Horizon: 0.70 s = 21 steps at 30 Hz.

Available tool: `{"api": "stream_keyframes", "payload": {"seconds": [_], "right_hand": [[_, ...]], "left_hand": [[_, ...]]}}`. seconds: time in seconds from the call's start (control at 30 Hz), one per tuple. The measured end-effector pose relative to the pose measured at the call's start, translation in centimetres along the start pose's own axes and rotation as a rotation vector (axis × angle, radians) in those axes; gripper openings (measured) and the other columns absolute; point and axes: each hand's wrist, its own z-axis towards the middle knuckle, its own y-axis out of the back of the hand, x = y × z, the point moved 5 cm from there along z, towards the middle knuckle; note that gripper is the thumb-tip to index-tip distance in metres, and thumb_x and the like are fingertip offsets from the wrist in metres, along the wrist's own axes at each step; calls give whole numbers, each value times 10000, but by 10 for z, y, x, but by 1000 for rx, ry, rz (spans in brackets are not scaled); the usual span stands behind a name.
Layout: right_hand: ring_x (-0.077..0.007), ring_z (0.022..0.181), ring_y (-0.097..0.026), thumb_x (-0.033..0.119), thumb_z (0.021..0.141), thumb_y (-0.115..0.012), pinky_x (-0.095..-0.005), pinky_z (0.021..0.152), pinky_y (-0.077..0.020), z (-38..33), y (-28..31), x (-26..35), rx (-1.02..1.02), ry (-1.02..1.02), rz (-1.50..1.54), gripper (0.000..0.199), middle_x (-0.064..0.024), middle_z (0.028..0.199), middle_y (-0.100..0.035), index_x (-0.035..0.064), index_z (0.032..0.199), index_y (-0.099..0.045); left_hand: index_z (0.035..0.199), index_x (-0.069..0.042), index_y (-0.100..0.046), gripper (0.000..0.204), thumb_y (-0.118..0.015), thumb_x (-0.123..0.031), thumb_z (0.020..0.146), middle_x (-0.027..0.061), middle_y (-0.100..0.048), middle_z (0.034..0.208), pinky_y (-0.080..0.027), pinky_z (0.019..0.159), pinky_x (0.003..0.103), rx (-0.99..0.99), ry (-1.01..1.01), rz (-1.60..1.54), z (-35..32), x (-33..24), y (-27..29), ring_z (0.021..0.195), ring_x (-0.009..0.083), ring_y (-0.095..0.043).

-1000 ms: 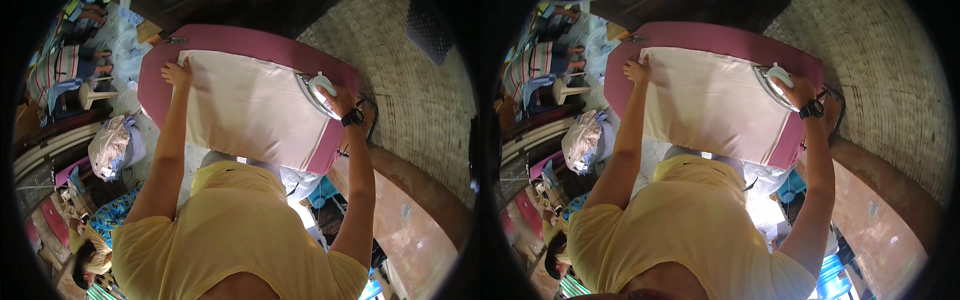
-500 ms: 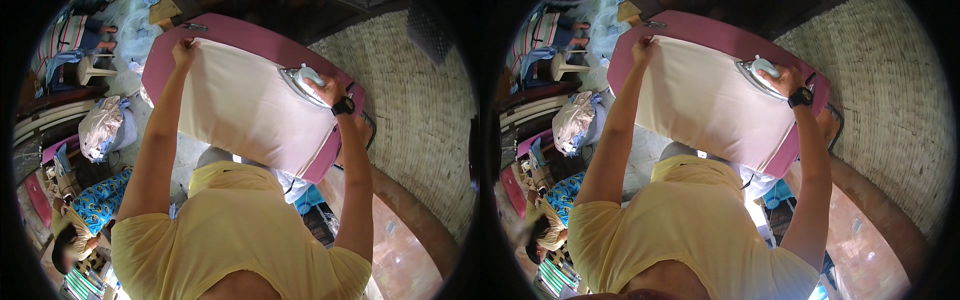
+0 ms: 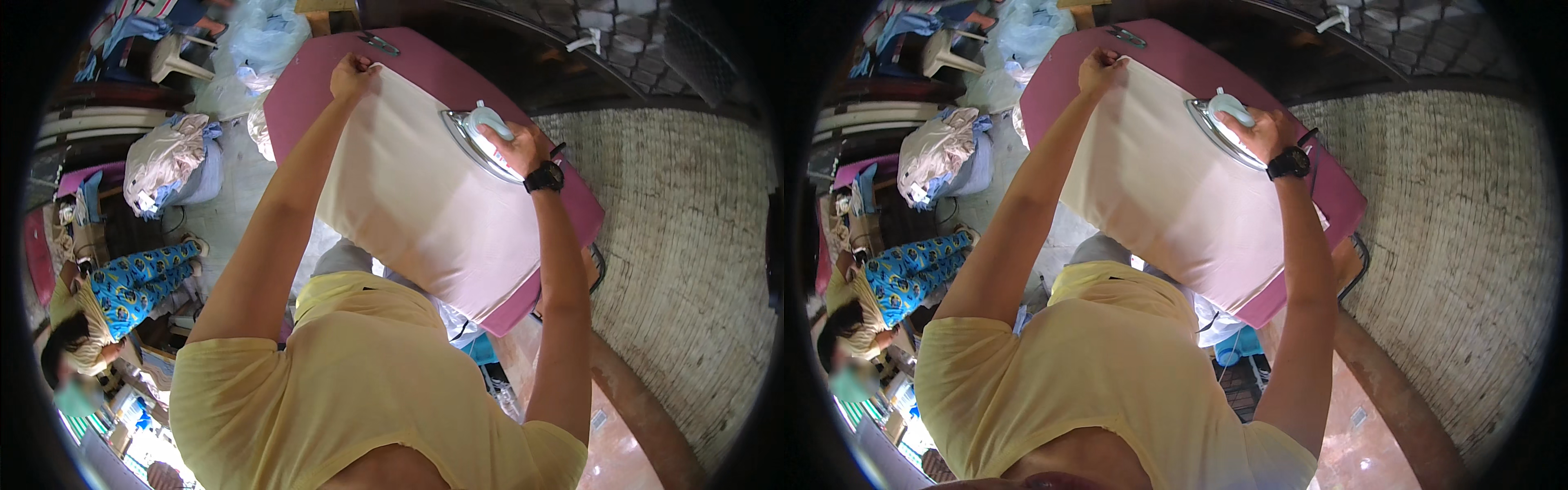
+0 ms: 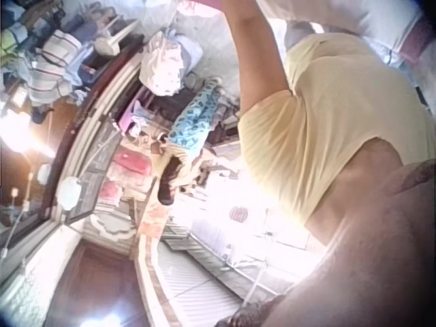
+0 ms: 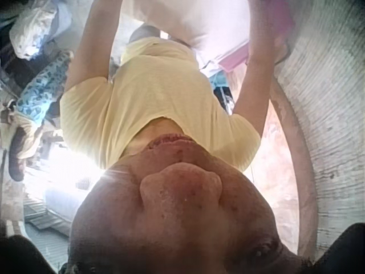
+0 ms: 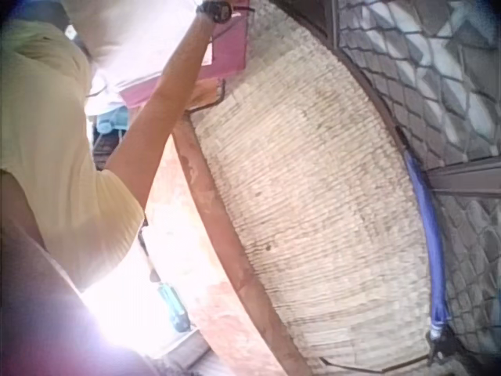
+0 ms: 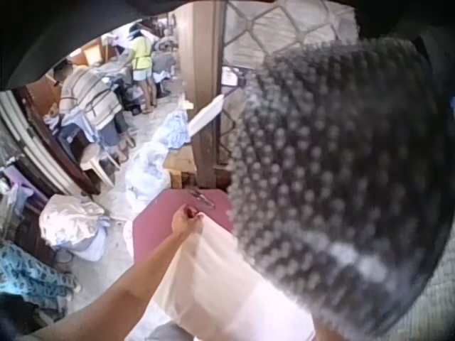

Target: The person irons a shirt on an ironing board, flipping and adjusting the garment to reach different sections.

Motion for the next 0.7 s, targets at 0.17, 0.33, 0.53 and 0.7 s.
{"api": "stream_keyframes", "payload": {"seconds": [0.17,0.33,0.53,0.7], "right_hand": [[-363,790,-697,746,814,-526,-464,724,-547,48,-17,61,110,-7,-112,729,-157,744,-703,47,807,-730],[-415,842,-683,760,819,-503,-504,754,-539,95,-49,102,76,6,-114,775,-227,807,-697,22,871,-732],[-407,826,-688,764,821,-502,-504,728,-547,107,-56,119,87,97,-140,784,-237,813,-695,17,850,-737],[-390,798,-694,754,812,-529,-495,684,-550,107,-64,126,78,165,-207,750,-227,785,-693,33,846,-736]], "left_hand": [[886,-129,-756,154,-802,-193,753,12,-728,826,-529,690,293,165,37,-68,19,21,0,723,131,-674],[909,-80,-750,155,-765,-184,795,70,-736,891,-539,735,294,259,-37,-334,27,47,2,797,154,-693],[881,-47,-698,263,-800,-248,745,73,-677,847,-522,816,336,279,-270,143,-1,36,39,778,229,-635],[842,-55,-679,277,-814,-255,706,60,-615,769,-505,784,364,242,-309,142,-17,29,53,799,235,-591]]}}
